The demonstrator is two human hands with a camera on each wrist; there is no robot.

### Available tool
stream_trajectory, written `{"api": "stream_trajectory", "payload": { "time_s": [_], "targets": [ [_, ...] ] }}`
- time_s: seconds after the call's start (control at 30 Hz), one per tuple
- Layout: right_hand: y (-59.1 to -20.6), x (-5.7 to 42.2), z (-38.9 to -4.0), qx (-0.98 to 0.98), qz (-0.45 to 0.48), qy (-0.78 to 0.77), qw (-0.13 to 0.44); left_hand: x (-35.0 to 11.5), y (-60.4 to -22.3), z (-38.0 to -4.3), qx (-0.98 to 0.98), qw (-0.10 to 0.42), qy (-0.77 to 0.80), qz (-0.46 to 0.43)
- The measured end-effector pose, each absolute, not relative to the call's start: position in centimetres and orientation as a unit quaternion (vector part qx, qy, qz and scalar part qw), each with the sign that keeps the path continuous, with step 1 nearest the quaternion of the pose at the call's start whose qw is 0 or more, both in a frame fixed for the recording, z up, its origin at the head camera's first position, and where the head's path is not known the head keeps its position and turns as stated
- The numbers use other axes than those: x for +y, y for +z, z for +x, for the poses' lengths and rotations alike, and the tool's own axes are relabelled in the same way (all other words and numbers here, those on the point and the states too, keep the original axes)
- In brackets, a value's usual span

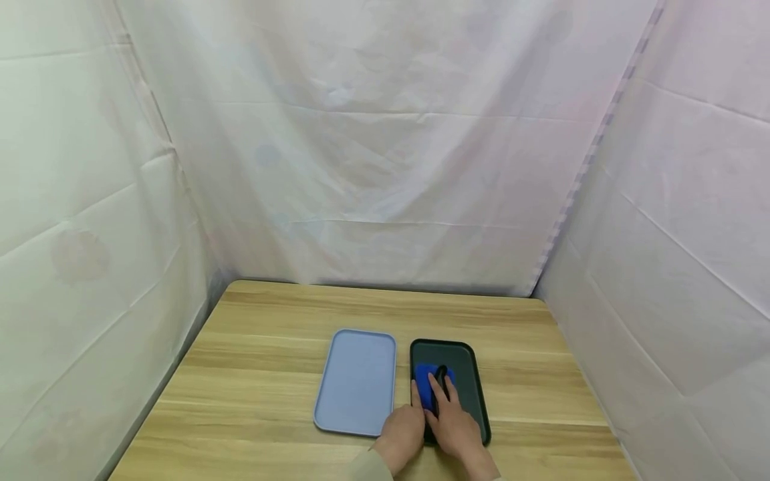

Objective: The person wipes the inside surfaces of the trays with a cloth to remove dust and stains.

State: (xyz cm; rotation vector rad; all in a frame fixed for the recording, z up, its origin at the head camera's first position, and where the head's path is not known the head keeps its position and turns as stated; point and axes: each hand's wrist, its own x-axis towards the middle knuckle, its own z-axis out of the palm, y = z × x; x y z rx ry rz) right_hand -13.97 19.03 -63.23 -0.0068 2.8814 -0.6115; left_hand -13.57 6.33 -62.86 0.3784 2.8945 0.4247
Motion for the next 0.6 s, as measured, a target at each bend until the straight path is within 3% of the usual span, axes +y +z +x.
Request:
{"api": "stream_trajectory", "payload": {
  "time_s": [0.37,0.6],
  "targets": [
    [-62.8,22.6,-14.4,0.958,-0.094,-0.242,0.118,6.5,-62.9,-13.6,0.979,0.094,0.135,0.117],
    [-62.7,23.6,-14.5,0.957,-0.102,-0.243,0.121,6.5,-63.1,-13.6,0.977,0.104,0.148,0.111]
  ]
}}
